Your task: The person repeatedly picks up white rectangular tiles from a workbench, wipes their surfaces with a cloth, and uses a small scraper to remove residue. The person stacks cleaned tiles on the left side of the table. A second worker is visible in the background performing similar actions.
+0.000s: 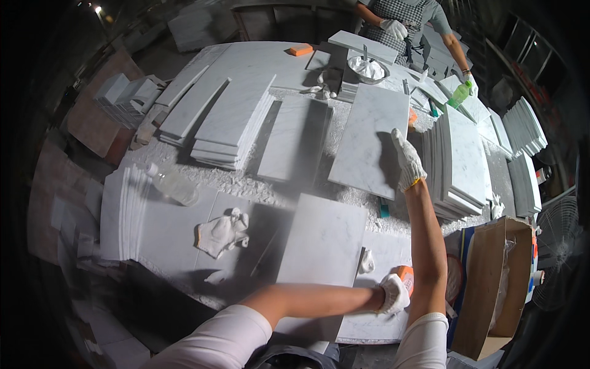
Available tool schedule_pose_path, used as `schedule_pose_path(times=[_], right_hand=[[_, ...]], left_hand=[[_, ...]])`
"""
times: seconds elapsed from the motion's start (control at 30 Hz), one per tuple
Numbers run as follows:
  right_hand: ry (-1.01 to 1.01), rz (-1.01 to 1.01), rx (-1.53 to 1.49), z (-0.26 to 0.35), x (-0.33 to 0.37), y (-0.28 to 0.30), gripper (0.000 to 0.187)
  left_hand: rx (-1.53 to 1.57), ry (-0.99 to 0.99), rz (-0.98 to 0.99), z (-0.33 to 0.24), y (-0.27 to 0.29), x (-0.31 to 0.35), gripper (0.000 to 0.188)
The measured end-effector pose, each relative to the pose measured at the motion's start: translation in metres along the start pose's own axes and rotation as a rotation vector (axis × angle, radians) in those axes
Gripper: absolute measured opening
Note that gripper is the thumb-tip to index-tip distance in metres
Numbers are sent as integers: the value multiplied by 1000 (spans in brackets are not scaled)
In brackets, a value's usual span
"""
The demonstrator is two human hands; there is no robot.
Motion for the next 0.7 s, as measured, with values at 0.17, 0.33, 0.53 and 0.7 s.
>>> schedule_pose_path(times=[0.17, 0.33, 0.53, 0.7], right_hand=[[-83, -49, 35, -22, -7, -8, 40], [-150, -3, 112, -54, -13, -14, 44], [226, 204, 453, -90, -41, -16, 46], [395, 162, 562, -83, -40, -23, 54]], left_hand=[[93, 70, -65, 0, -13, 2, 23], [363, 37, -205, -12, 13, 13, 24], [320, -22, -141, -14, 31, 12, 24], [315, -31, -126, -15, 30, 10, 24]])
Point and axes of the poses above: each hand's wrist, its own x-axis away from the middle knuckle, its own y-axis out of the back of the hand, z = x × y, the point moved 4 cm from there along -x, towards the middle knuckle, and after that the axes turned 2 degrees about y, right-handed, at the moved point
